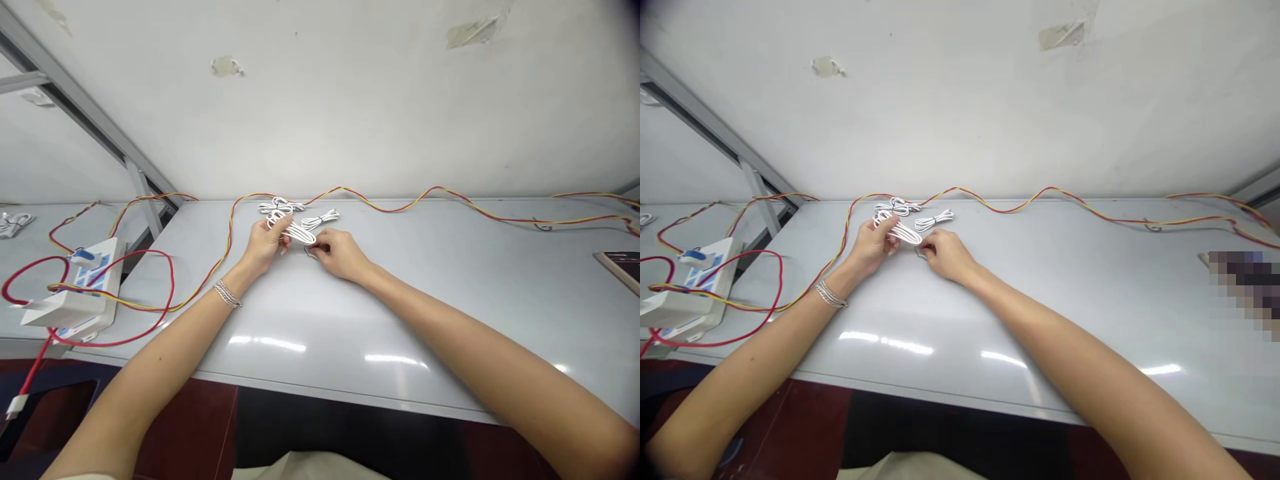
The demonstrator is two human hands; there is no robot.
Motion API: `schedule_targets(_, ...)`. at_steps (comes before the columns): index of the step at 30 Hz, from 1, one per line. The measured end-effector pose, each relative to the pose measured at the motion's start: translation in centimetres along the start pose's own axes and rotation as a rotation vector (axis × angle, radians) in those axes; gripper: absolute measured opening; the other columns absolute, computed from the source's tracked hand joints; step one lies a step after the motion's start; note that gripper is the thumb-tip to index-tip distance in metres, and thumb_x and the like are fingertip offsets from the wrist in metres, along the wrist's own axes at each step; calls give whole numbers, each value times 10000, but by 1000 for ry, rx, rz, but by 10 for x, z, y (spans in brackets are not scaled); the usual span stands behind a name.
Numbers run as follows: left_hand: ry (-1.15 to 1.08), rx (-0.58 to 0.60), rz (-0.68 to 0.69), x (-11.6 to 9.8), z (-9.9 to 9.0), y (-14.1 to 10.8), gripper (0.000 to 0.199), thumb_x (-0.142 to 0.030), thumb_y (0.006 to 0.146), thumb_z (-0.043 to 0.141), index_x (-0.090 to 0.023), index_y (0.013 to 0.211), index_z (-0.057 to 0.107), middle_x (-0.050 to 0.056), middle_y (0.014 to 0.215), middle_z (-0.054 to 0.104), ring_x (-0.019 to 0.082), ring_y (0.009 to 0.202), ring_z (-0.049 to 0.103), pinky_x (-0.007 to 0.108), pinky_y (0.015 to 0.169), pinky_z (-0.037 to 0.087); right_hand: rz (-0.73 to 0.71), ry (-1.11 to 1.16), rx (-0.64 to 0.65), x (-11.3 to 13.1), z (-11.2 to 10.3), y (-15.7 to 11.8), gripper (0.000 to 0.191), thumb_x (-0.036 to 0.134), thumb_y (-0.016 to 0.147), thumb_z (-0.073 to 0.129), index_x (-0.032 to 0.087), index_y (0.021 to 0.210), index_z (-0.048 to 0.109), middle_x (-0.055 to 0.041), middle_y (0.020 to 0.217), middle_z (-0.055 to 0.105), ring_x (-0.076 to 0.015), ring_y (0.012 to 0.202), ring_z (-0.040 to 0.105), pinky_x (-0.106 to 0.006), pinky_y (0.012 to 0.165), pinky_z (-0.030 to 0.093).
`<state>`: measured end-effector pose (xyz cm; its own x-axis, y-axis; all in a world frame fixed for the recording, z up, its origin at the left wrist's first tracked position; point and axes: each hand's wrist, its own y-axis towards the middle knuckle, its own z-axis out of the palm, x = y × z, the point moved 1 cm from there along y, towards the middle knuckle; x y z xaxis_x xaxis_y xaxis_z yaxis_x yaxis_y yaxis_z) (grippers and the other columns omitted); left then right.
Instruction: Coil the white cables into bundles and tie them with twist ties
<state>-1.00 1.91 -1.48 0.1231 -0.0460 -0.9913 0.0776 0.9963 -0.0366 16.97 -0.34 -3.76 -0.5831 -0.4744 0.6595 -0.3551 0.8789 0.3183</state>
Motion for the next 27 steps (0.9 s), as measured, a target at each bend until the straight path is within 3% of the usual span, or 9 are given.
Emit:
schedule_targets(2,-38,78,29,-1,-1,-1,366,-436,753,767,-155,813,541,-27,580,540,100,477,525,214,397,368,58,79,-27,-2,0,1,201,88,786,576,181,857,740,-22,774,683,-132,676,579,-272,699,464)
schedule_targets(5,-80,285,65,-1,1,-4,349,-440,774,756,-163,861,563,-23,647,578,110,563,573,235,528,480,185,320,-80,-5,0,3,305,121,734,630,182,1017,724,-13,783,708,-119,635,587,-257,649,472)
schedule_targets(7,-37,341,75,-1,2,-5,332,-437,784,750,-155,843,584,-20,653,583,96,577,569,226,577,490,256,511,-110,-6,0,6,368,155,703,668,167,1069,704,-20,785,705,-112,621,590,-249,621,477)
schedule_targets(13,120,230,4,5,3,-5,427,-490,703,804,-147,877,618,0,628,600,115,504,560,221,425,432,401,838,-292,-11,-9,11,390,277,662,752,159,1029,696,-21,807,673,-101,654,571,-244,602,462)
schedule_targets(18,205,107,-43,8,6,-4,432,-503,698,806,-147,765,570,12,540,597,133,431,561,241,396,474,344,990,-246,-9,-14,10,430,342,602,830,189,987,715,-12,832,679,-118,746,597,-260,687,483)
schedule_targets(21,190,87,-51,8,10,-8,418,-478,703,807,-134,800,590,22,573,630,150,481,615,259,467,540,249,939,-199,-5,-11,8,372,357,612,835,197,933,737,-17,842,698,-131,783,609,-288,761,492)
schedule_targets(27,152,132,-29,5,15,-12,356,-424,722,793,-126,868,664,39,663,665,148,587,644,235,499,547,166,628,-184,3,-4,4,207,338,696,779,225,868,774,-27,878,750,-130,690,559,-287,658,444)
